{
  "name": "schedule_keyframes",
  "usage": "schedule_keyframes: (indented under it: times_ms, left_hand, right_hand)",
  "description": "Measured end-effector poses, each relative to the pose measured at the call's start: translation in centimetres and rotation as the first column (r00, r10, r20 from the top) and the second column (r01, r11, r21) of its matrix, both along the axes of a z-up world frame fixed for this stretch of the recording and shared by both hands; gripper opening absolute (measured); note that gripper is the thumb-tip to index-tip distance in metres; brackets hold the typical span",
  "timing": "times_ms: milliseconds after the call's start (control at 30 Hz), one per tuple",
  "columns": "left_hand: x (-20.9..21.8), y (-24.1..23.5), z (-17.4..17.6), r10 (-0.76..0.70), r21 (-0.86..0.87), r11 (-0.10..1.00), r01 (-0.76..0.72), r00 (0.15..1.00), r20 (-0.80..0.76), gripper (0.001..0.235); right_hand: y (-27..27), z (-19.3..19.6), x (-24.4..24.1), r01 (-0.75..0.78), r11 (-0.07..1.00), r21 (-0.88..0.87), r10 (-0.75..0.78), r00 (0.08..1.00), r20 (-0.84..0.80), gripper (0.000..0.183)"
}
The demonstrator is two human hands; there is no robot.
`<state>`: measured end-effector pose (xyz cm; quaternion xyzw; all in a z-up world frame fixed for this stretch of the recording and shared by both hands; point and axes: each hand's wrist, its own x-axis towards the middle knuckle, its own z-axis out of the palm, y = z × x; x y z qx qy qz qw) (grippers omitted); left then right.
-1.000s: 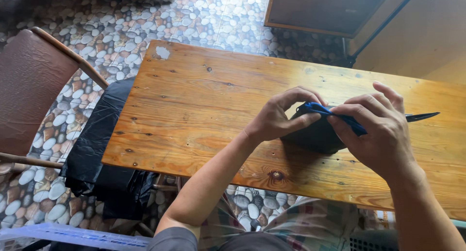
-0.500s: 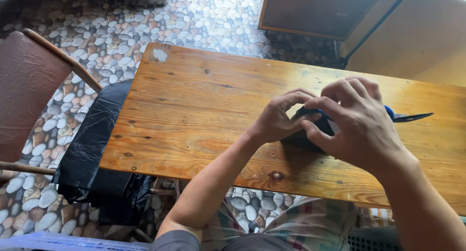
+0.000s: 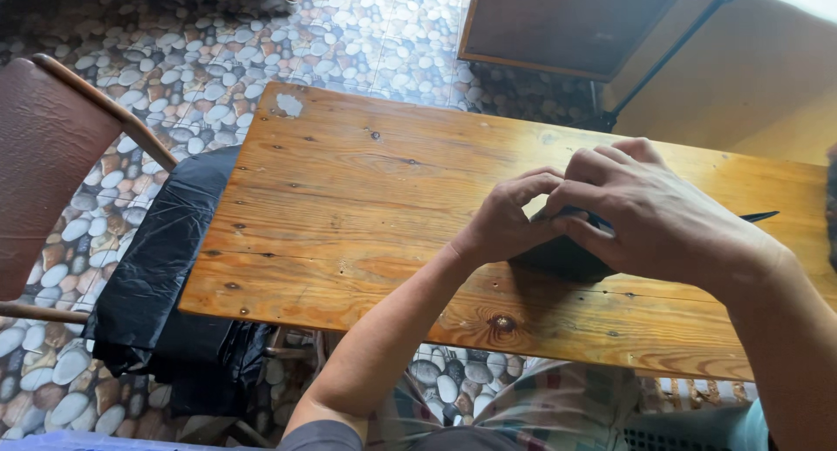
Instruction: The person folds a long piece of black fabric on a wooden table, rolling it into a compact bundle. They then place the bundle into a small black pouch, secure it with a blue elastic band, and use a brush to clean the pouch before placing it into a plastic basket.
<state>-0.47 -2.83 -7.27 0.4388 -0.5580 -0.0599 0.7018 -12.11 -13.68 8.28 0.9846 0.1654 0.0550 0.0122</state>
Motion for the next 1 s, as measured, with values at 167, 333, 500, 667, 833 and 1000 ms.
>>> schedule_keyframes:
  times_ms: [167, 333, 500, 667, 833, 1000]
  left_hand:
    - [0.0, 0.1, 0.2, -0.031, -0.028, 0.999, 0.030, 1.000, -0.005, 0.018]
    - [-0.3, -0.3, 0.1, -0.001, -0.049, 0.999, -0.002, 0.998, -0.059, 0.015]
    - [-0.7, -0.2, 0.4, 0.018, -0.042, 0.999, -0.021, 0.998, -0.062, 0.013]
    - [-0.8, 0.0, 0.3, 0.055, -0.042, 0.997, -0.060, 0.993, -0.104, 0.018]
    - [-0.8, -0.7, -0.7, 0.087, -0.025, 0.995, -0.093, 0.982, -0.166, 0.027]
    - [-1.2, -0.1, 0.1, 0.104, -0.008, 0.994, -0.106, 0.987, -0.125, 0.022]
  right_hand:
    - [0.5, -0.5, -0.2, -0.044, 0.999, 0.031, 0.043, 0.998, 0.047, 0.013]
    - [2.4, -1.2, -1.3, 0.129, 0.981, -0.143, -0.113, 0.987, 0.118, 0.014]
    - [5.1, -4.0, -2.0, 0.388, 0.905, -0.173, -0.292, 0.864, 0.411, 0.021]
    - [5.7, -4.6, -2.2, 0.421, 0.904, 0.069, -0.410, 0.813, 0.414, 0.037]
    - [6.2, -3.7, -2.3, 0.553, 0.818, 0.159, -0.574, 0.766, 0.290, 0.040]
    - [4.9, -5.2, -2.2, 0.567, 0.819, 0.087, -0.547, 0.727, 0.415, 0.022]
